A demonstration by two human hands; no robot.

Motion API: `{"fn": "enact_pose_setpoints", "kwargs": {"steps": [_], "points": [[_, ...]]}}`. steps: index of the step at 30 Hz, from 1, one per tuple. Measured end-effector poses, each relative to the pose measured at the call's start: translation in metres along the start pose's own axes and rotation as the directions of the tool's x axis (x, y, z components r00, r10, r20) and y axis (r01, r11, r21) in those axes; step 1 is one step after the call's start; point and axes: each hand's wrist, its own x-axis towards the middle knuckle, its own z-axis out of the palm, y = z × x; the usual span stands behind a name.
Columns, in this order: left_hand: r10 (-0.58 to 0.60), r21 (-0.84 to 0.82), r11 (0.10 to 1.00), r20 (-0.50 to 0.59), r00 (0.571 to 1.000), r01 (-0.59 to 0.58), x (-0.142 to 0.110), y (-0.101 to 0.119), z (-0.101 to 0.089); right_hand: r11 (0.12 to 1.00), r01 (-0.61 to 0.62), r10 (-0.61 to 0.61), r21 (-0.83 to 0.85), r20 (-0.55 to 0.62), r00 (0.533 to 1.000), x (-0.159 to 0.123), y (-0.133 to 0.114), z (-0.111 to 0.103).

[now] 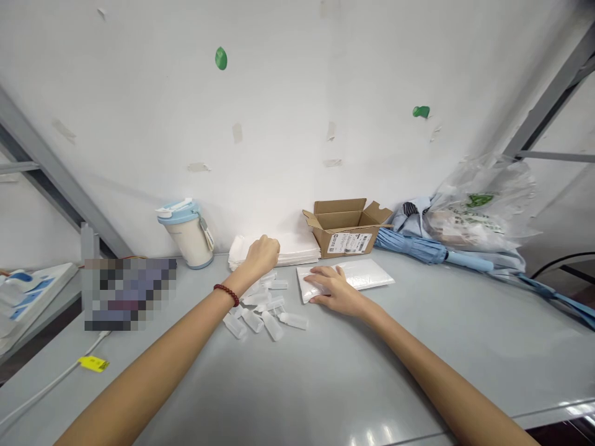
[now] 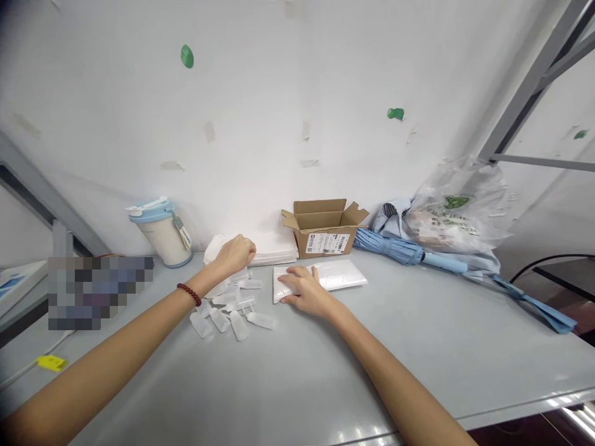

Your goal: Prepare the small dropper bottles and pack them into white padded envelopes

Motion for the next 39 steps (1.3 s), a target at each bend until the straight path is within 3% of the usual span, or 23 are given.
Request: {"fn": "enact_pose_setpoints", "kwargs": {"steps": [6,14,20,22,25,27,29,31,33,35,39], "points": [[-0.001,-0.005,1.0,-0.042,0.999,0.001,-0.001,0.0,0.004,0.991,0.048,-0.053,-0.122,-0.044,0.998,0.0,-0.004,0.007],[0.055,-0.005,0.998,-0.181,0.982,-0.057,-0.003,-0.006,0.002,0.941,0.195,-0.202,-0.276,0.002,0.979,0.003,-0.012,0.009],[0.014,-0.035,0.999,-0.3,0.954,-0.025,-0.013,-0.008,-0.009,0.948,0.233,-0.237,-0.219,0.01,0.972,0.004,-0.009,0.005],[-0.031,-0.052,0.999,-0.352,0.936,0.014,-0.024,-0.008,-0.01,0.957,0.223,-0.235,-0.185,-0.042,0.971,0.002,-0.008,0.001],[-0.067,-0.087,0.996,-0.452,0.889,0.031,-0.049,-0.007,-0.005,0.975,0.186,-0.213,-0.122,-0.268,0.94,-0.001,-0.01,-0.008],[-0.024,-0.141,0.987,-0.621,0.783,-0.081,-0.068,-0.005,0.003,0.981,0.157,-0.191,-0.112,-0.45,0.872,-0.003,-0.016,-0.012],[0.054,-0.14,0.965,-0.724,0.688,-0.223,-0.086,-0.003,0.014,0.974,0.126,-0.214,-0.189,-0.581,0.785,-0.005,-0.025,-0.013],[0.137,-0.107,0.939,-0.756,0.64,-0.328,-0.102,0.002,0.024,0.94,0.096,-0.285,-0.327,-0.598,0.749,-0.007,-0.036,-0.011],[0.174,-0.118,0.914,-0.748,0.64,-0.387,-0.114,0.008,0.034,0.889,0.065,-0.317,-0.452,-0.509,0.8,-0.009,-0.046,-0.005],[0.224,-0.158,0.873,-0.711,0.666,-0.462,-0.122,0.015,0.04,0.855,0.019,-0.275,-0.518,-0.423,0.863,-0.011,-0.054,0.0],[0.355,-0.277,0.753,-0.592,0.723,-0.597,-0.131,0.027,0.045,0.862,-0.046,-0.167,-0.505,-0.368,0.915,-0.014,-0.062,0.003]]}}
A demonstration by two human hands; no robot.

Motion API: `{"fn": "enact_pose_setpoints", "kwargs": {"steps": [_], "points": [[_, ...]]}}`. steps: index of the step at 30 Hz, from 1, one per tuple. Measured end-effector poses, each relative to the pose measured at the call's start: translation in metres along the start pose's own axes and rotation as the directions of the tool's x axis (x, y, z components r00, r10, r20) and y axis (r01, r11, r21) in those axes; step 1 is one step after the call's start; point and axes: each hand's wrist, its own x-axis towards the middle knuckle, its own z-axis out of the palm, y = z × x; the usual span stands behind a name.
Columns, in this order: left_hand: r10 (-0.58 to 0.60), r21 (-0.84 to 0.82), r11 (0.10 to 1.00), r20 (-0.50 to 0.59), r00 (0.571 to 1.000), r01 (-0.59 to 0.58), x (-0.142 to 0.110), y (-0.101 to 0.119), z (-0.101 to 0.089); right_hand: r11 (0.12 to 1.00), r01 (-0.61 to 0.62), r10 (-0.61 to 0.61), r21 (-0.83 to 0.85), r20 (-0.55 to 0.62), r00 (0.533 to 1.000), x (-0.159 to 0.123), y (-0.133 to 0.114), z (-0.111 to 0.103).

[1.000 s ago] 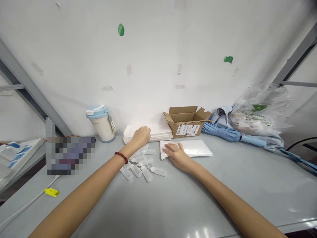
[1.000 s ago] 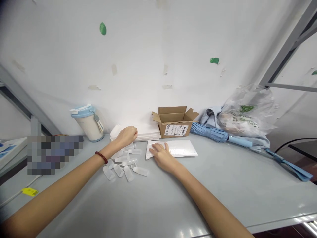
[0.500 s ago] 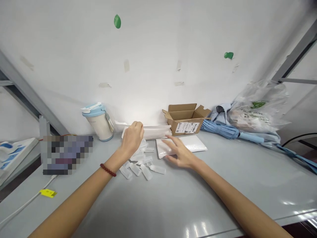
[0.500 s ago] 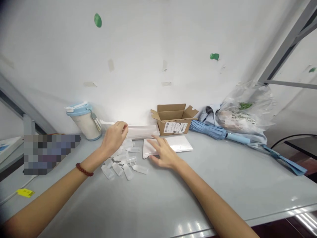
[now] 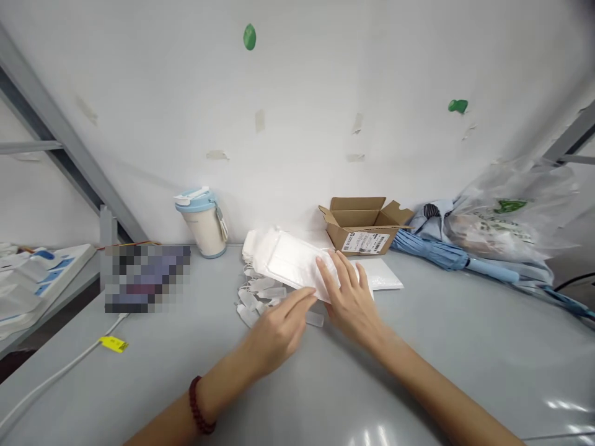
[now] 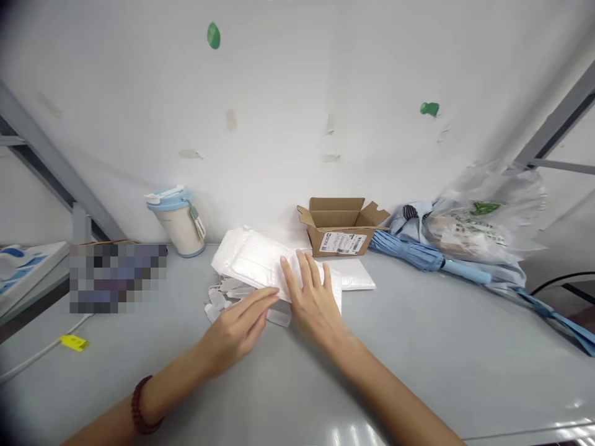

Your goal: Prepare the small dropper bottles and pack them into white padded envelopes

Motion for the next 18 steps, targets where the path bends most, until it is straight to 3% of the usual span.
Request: {"fn": "enact_pose_setpoints", "kwargs": {"steps": [6,12,15,18], "points": [[-0.073,-0.266,0.96,0.069,0.995,0.088,0.002,0.014,-0.002,0.968,-0.071,0.009,0.24,0.249,0.969,-0.001,0.007,-0.002],[-0.042,-0.354,0.932,0.094,0.995,0.073,0.002,0.023,-0.007,0.891,-0.171,-0.003,0.419,0.384,0.923,0.002,0.019,0.0],[-0.077,-0.328,0.941,0.028,0.997,0.081,0.003,0.021,-0.006,0.896,-0.193,0.021,0.401,0.395,0.918,0.004,0.027,-0.003],[-0.171,-0.291,0.948,-0.136,0.976,0.125,0.005,0.013,-0.008,0.92,-0.223,0.063,0.322,0.438,0.897,0.006,0.04,-0.01]]}}
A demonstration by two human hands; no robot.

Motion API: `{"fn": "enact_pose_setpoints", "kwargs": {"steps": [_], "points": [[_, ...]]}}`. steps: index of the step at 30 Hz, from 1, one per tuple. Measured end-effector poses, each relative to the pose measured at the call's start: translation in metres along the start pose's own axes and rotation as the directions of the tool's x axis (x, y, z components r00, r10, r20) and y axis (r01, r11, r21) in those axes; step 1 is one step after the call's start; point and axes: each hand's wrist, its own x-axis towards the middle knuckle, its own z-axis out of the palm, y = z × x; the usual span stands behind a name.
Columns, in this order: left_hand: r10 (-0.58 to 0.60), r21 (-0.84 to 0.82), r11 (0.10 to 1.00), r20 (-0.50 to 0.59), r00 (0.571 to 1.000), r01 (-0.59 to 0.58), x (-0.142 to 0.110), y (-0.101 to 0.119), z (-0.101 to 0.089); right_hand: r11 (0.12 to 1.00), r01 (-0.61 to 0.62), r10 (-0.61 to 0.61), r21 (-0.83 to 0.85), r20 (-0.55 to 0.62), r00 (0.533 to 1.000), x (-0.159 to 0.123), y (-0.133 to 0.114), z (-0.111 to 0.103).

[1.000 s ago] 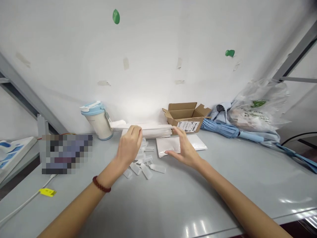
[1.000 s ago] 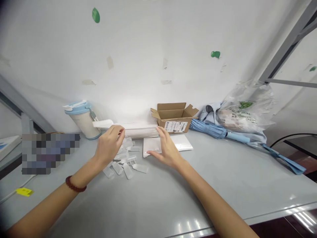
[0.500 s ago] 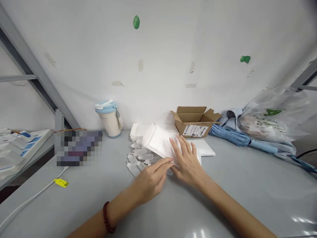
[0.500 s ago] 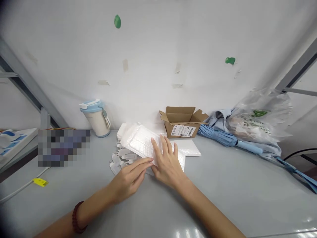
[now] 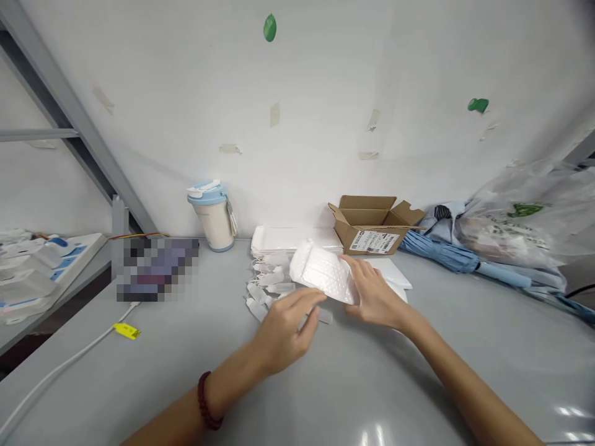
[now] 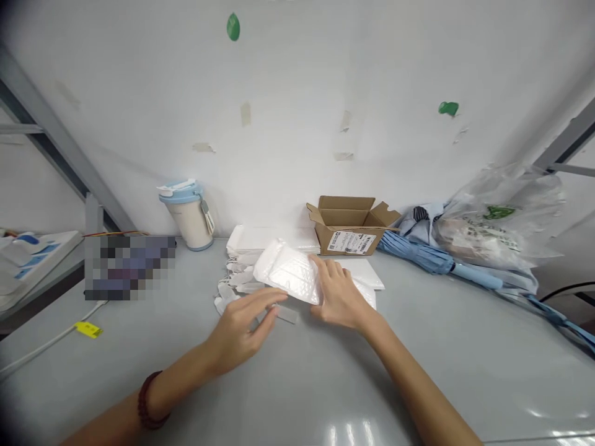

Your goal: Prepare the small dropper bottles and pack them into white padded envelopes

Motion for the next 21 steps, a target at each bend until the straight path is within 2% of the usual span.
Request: {"fn": "enact_pose_setpoints", "kwargs": {"steps": [3,8,17,19,21], "points": [[-0.056,0.037,0.997,-0.145,0.988,0.062,0.004,-0.006,-0.007,0.996,-0.083,0.08,0.025,0.11,0.991,-0.002,0.01,-0.013],[-0.126,0.112,0.982,-0.227,0.966,0.154,0.009,-0.012,-0.018,0.982,-0.186,0.169,0.034,0.284,0.944,-0.006,0.02,-0.024],[-0.228,0.117,0.96,-0.202,0.953,0.254,0.009,-0.014,-0.018,0.987,-0.153,0.133,0.046,0.297,0.946,-0.007,0.016,-0.019],[-0.303,0.095,0.941,-0.196,0.932,0.326,0.01,-0.013,-0.019,0.988,-0.142,0.121,0.054,0.294,0.948,-0.007,0.015,-0.019],[-0.42,0.05,0.899,-0.182,0.889,0.435,0.011,-0.011,-0.02,0.994,-0.096,0.078,0.058,0.261,0.962,-0.008,0.013,-0.02]]}}
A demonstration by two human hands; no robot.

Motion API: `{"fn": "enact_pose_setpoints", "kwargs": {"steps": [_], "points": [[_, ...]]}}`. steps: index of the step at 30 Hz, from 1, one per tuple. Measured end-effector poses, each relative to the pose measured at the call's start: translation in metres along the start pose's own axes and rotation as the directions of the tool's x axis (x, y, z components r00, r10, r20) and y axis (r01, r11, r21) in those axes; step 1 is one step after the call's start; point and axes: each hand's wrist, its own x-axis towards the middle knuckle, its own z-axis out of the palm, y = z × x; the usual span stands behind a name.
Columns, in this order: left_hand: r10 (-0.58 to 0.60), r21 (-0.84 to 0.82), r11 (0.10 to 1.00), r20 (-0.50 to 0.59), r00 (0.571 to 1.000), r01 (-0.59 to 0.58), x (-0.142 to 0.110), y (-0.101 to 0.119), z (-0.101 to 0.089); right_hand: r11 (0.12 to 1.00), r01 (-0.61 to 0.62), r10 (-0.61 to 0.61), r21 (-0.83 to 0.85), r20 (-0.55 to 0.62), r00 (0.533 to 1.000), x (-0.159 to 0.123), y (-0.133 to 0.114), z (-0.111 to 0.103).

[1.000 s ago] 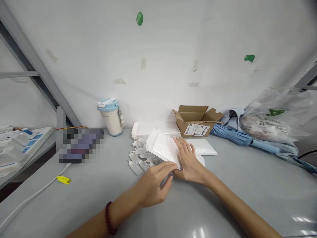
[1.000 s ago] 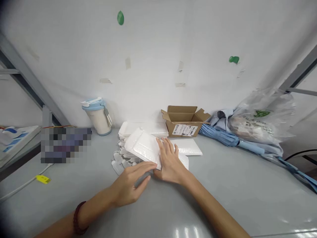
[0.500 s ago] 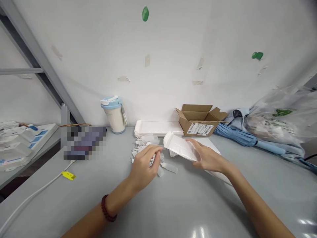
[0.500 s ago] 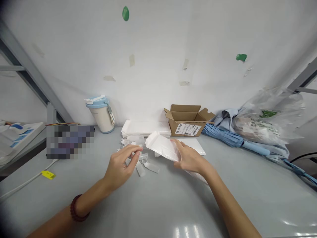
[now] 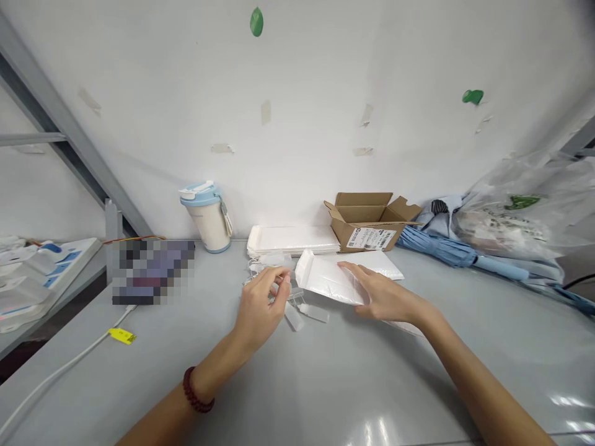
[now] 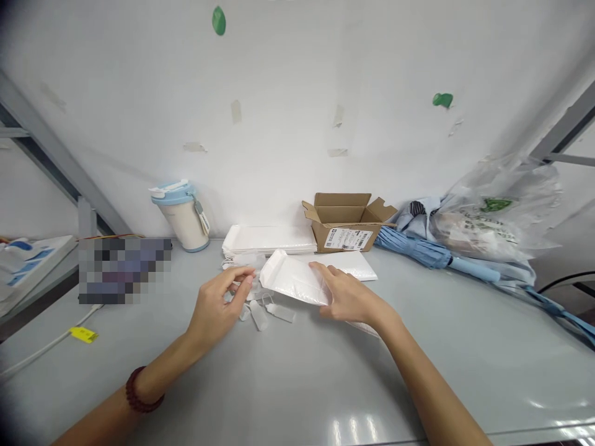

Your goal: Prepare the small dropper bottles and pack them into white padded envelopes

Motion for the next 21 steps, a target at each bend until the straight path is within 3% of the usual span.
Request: {"fn": "enact_pose_setpoints", "kwargs": {"steps": [5,11,14,21], "points": [[-0.3,-0.173,0.932,0.13,0.945,0.319,0.005,0.004,-0.002,0.98,0.17,-0.184,-0.103,-0.147,0.972,0.0,-0.007,0.004],[-0.378,-0.374,0.766,0.394,0.838,0.522,0.011,0.005,-0.008,0.937,0.297,-0.339,-0.183,-0.286,0.896,0.002,-0.021,0.014],[-0.369,-0.394,0.735,0.45,0.813,0.551,0.009,0.006,-0.005,0.916,0.345,-0.395,-0.206,-0.31,0.865,0.001,-0.033,0.021],[-0.338,-0.324,0.782,0.497,0.799,0.533,-0.002,0.011,0.009,0.863,0.439,-0.505,-0.251,-0.373,0.778,-0.002,-0.049,0.034]]}}
